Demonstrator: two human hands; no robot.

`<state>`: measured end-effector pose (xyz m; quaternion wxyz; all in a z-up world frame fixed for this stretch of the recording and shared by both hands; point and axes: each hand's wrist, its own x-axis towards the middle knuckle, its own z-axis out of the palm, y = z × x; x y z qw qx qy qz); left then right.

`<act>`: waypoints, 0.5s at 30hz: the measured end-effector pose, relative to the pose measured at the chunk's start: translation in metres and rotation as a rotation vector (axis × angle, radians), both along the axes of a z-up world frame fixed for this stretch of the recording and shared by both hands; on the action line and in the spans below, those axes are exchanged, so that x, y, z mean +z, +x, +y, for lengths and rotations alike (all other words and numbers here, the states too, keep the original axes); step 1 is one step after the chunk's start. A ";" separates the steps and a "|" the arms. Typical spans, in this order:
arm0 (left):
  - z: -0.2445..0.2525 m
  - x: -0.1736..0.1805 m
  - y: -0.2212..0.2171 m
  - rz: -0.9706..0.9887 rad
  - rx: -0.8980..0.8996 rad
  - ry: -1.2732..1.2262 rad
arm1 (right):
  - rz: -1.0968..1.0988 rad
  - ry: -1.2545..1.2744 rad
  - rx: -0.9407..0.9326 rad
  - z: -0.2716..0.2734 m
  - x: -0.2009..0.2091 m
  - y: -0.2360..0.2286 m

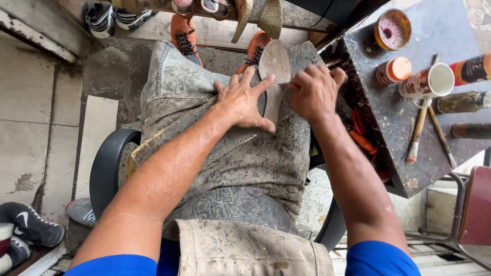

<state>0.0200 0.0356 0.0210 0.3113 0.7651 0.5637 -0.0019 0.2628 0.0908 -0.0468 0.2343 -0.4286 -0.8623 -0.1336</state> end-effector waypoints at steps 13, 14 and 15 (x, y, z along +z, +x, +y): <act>-0.003 -0.007 -0.001 -0.012 -0.020 0.003 | -0.046 -0.140 0.018 -0.057 0.024 -0.013; -0.002 -0.004 -0.002 -0.016 -0.033 -0.006 | -0.022 -0.202 0.066 -0.065 0.033 -0.015; -0.002 -0.001 -0.003 -0.020 -0.047 -0.014 | 0.001 -0.264 0.114 -0.073 0.042 -0.018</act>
